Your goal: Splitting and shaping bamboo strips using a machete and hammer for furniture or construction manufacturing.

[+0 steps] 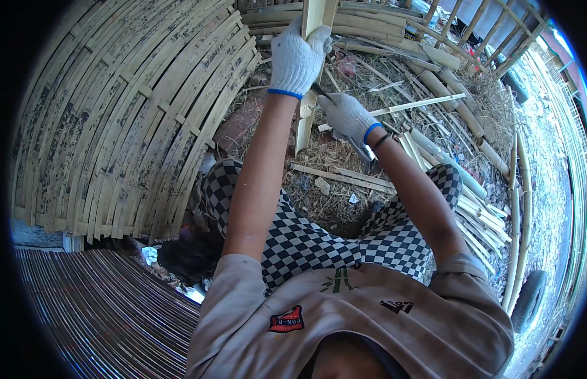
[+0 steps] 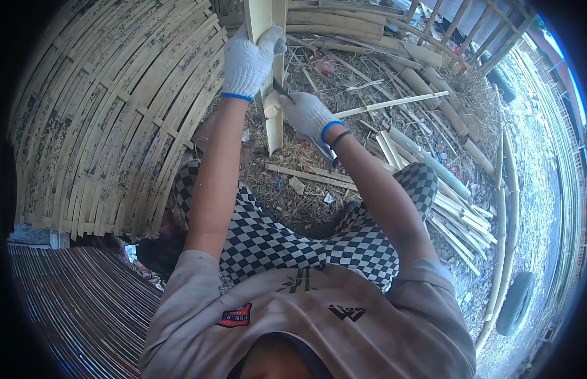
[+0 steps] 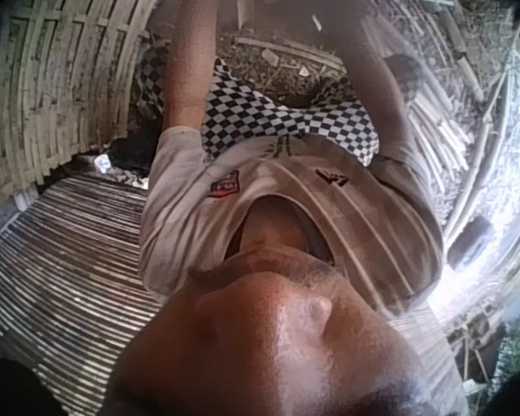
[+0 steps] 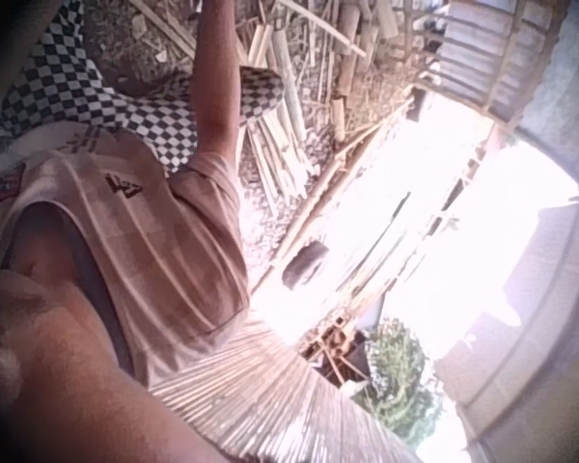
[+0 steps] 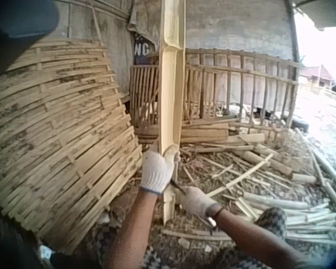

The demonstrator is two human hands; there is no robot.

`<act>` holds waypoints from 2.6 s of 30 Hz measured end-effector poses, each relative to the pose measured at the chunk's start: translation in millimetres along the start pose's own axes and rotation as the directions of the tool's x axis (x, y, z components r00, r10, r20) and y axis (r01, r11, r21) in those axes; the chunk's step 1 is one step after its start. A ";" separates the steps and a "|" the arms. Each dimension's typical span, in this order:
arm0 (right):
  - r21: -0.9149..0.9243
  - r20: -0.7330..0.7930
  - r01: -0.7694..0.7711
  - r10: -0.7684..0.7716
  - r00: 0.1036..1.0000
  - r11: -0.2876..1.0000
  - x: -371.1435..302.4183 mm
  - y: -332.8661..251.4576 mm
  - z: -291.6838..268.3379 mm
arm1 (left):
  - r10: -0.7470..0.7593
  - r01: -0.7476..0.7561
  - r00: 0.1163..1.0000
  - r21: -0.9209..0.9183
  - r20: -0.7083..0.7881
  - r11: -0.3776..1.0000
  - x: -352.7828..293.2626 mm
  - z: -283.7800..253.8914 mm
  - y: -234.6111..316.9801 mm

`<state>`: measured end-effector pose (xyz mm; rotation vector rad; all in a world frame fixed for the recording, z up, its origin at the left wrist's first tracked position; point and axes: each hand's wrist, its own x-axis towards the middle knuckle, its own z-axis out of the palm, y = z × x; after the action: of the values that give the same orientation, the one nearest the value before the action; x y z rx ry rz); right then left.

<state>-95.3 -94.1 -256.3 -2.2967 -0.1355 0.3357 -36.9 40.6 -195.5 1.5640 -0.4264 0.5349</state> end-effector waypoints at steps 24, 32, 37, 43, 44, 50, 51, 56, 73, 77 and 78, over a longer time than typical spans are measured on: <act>-0.329 -0.073 0.017 -0.044 0.996 0.944 66.1 152.4 111.6 | 0.033 -0.037 0.999 0.088 0.043 0.995 -16.5 -6.4 19.6; -0.582 -0.002 -0.112 0.136 0.991 0.805 40.6 179.5 66.7 | 0.063 -0.063 0.998 0.048 -0.001 0.997 -2.7 -36.9 -3.7; 0.026 0.114 -0.369 0.364 0.924 0.929 -3.1 222.7 132.3 | 0.019 0.005 0.994 -0.217 0.106 0.976 5.3 -55.6 4.3; -0.164 0.299 -0.079 0.126 0.946 0.983 -5.4 190.8 130.6 | -0.065 0.058 0.998 -0.205 -0.024 0.977 1.8 -93.5 9.2; -0.070 0.237 -0.241 0.251 0.938 0.968 -1.5 199.6 136.2 | -0.088 0.078 0.995 -0.195 -0.043 0.978 1.8 -89.2 13.5; -0.150 0.294 -0.239 0.275 0.916 0.959 4.3 185.1 149.8 | -0.055 0.038 0.994 -0.175 -0.096 0.984 -2.9 -102.4 19.7; -0.158 0.289 -0.251 0.288 0.913 0.955 4.6 187.8 152.2 | -0.055 0.035 0.993 -0.178 -0.108 0.983 -2.2 -101.2 22.9; -0.198 0.274 -0.181 0.232 0.933 0.963 6.8 195.9 156.4 | -0.057 0.018 0.980 -0.202 -0.190 0.979 -3.2 -105.9 42.1; -0.187 0.222 -0.138 0.179 0.959 0.973 7.3 212.7 161.9 | 0.004 -0.031 0.991 -0.203 -0.135 0.979 -8.5 -109.4 45.0; -0.056 0.160 -0.159 0.166 0.973 0.986 -4.3 184.6 165.7 | 0.022 -0.047 0.990 -0.188 -0.136 0.981 -11.3 -117.8 49.1; 0.032 0.138 -0.151 0.145 0.980 0.988 -4.1 179.4 166.6 | 0.014 -0.048 0.988 -0.222 -0.151 0.974 -10.8 -117.9 50.5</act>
<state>-147.8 -99.2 -495.4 -2.2466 -0.0247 0.5664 -83.7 154.3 -157.4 1.2927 -0.3842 0.6019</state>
